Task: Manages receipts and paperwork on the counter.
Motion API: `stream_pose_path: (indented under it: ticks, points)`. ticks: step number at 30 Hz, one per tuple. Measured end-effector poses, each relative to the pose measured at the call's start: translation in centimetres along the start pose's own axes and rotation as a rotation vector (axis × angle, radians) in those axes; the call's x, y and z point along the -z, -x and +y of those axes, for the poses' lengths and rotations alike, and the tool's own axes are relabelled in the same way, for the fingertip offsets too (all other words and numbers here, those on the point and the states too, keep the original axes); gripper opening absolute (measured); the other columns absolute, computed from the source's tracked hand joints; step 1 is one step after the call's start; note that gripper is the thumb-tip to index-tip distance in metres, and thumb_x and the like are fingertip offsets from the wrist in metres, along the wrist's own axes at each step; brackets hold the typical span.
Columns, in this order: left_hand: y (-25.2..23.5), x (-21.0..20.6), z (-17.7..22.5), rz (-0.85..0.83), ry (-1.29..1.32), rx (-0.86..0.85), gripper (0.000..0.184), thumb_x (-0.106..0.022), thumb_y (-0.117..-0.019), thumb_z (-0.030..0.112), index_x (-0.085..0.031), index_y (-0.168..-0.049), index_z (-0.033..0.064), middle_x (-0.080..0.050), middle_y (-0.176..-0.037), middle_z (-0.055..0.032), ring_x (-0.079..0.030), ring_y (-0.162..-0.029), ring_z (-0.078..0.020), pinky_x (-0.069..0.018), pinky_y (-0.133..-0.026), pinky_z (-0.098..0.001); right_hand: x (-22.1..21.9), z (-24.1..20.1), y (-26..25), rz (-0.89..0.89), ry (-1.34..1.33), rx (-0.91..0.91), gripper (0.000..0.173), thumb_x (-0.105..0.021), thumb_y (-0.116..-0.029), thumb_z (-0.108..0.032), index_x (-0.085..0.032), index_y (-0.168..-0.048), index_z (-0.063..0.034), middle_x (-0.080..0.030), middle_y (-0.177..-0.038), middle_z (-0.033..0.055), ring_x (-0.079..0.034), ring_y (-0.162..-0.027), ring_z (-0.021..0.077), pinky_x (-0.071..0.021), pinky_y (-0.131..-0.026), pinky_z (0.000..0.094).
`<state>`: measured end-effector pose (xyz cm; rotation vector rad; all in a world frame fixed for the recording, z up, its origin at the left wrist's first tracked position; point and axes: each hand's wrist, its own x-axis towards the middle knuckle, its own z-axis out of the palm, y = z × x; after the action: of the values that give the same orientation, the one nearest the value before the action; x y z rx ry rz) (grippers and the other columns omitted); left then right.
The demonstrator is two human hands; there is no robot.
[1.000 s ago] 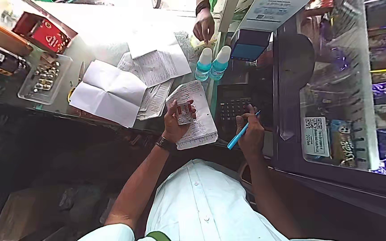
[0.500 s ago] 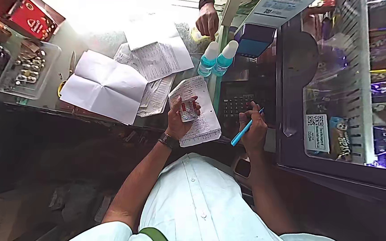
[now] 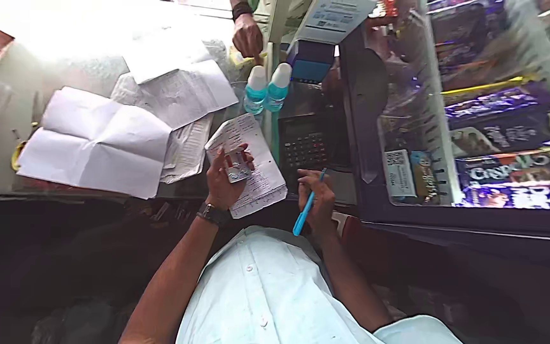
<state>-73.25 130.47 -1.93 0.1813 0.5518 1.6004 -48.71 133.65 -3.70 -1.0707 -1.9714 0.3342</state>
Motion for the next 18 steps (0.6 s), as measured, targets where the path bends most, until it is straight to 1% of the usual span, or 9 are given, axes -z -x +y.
stream_pose_path:
  ticks: [2, 4, 6, 8, 10, 11, 13, 15, 18]
  points:
    - [-0.1, 0.1, 0.0, 0.019, 0.011, -0.012, 0.065, -0.025, -0.1065, 0.054, -0.06, -0.131, 0.0052, -0.069, -0.1, -0.0113, -0.07, -0.087, -0.0202, -0.0598, -0.081, -0.0349, -0.4, 0.0, 0.1, -0.033, 0.028, 0.004, 0.019, -0.055, -0.0996, -0.013, -0.073, -0.097, -0.0071, -0.073, -0.122, 0.0098, -0.063, -0.122, 0.0268, -0.0433, -0.11, 0.0429]
    - [-0.1, 0.1, 0.1, 0.024, 0.017, -0.025, 0.066, -0.023, -0.107, 0.053, -0.06, -0.131, 0.0035, -0.07, -0.1, -0.0129, -0.07, -0.087, -0.0215, -0.06, -0.081, -0.0361, -0.7, 0.1, -0.2, -0.1, 0.079, 0.015, 0.021, -0.053, -0.103, -0.016, -0.073, -0.101, -0.0102, -0.07, -0.131, 0.0063, -0.055, -0.133, 0.0283, -0.0343, -0.116, 0.0485]
    - [-0.1, 0.2, 0.1, 0.023, 0.041, -0.024, 0.066, -0.026, -0.1069, 0.054, -0.059, -0.132, 0.0024, -0.07, -0.101, -0.0141, -0.071, -0.087, -0.0222, -0.0606, -0.081, -0.0367, -0.9, -0.1, -0.6, -0.158, 0.137, 0.038, 0.022, -0.052, -0.1041, -0.018, -0.073, -0.103, -0.0134, -0.067, -0.137, 0.0035, -0.051, -0.138, 0.0285, -0.0302, -0.117, 0.0525]
    - [-0.1, 0.1, 0.2, 0.03, 0.053, -0.02, 0.066, -0.026, -0.1069, 0.053, -0.059, -0.132, 0.0022, -0.07, -0.101, -0.0142, -0.071, -0.087, -0.0221, -0.0609, -0.081, -0.0367, -1.1, -0.3, -1.0, -0.212, 0.169, 0.067, 0.021, -0.051, -0.1048, -0.02, -0.072, -0.105, -0.0157, -0.065, -0.139, 0.0021, -0.049, -0.139, 0.0278, -0.0276, -0.115, 0.0546]
    - [0.0, 0.0, 0.1, 0.024, 0.034, -0.029, 0.066, -0.024, -0.1072, 0.052, -0.06, -0.131, 0.0024, -0.07, -0.101, -0.0139, -0.071, -0.088, -0.0223, -0.0607, -0.082, -0.0371, -1.0, -0.4, -1.2, -0.248, 0.209, 0.076, 0.021, -0.052, -0.1051, -0.024, -0.071, -0.106, -0.0166, -0.065, -0.139, 0.0012, -0.049, -0.138, 0.0281, -0.027, -0.113, 0.0561]
    - [0.0, 0.1, 0.0, 0.021, 0.028, -0.037, 0.065, -0.024, -0.1073, 0.052, -0.06, -0.13, 0.0027, -0.07, -0.102, -0.0141, -0.071, -0.088, -0.0226, -0.0606, -0.082, -0.0375, -0.7, -0.4, -1.4, -0.24, 0.204, 0.058, 0.021, -0.053, -0.1053, -0.028, -0.072, -0.106, -0.017, -0.066, -0.137, 0.0009, -0.05, -0.137, 0.0277, -0.0269, -0.114, 0.0557]
    - [-0.1, 0.1, 0.0, 0.022, 0.033, -0.052, 0.065, -0.024, -0.1074, 0.052, -0.061, -0.129, 0.0024, -0.07, -0.101, -0.0148, -0.071, -0.087, -0.023, -0.0607, -0.082, -0.0382, -0.2, 0.0, -1.7, -0.185, 0.211, 0.009, 0.025, -0.057, -0.1039, -0.036, -0.072, -0.107, -0.017, -0.067, -0.135, 0.0012, -0.051, -0.134, 0.0283, -0.0294, -0.112, 0.0552]
    - [-0.1, 0.0, 0.0, 0.026, 0.035, -0.059, 0.066, -0.023, -0.1072, 0.052, -0.06, -0.129, 0.002, -0.07, -0.1, -0.0149, -0.071, -0.087, -0.0229, -0.0606, -0.082, -0.0382, -0.1, 0.4, -2.0, -0.187, 0.25, -0.027, 0.032, -0.058, -0.1031, -0.044, -0.072, -0.107, -0.0161, -0.068, -0.132, 0.0017, -0.052, -0.132, 0.0296, -0.0322, -0.108, 0.0559]
    - [-0.1, 0.0, -0.1, 0.029, 0.027, -0.062, 0.065, -0.024, -0.1071, 0.052, -0.061, -0.128, 0.0024, -0.07, -0.1, -0.0142, -0.07, -0.087, -0.0227, -0.0604, -0.082, -0.0381, 0.1, 0.1, -3.3, -0.213, 0.264, -0.025, 0.035, -0.059, -0.1012, -0.049, -0.071, -0.106, -0.0165, -0.07, -0.124, 0.0017, -0.054, -0.129, 0.0276, -0.0311, -0.108, 0.0552]
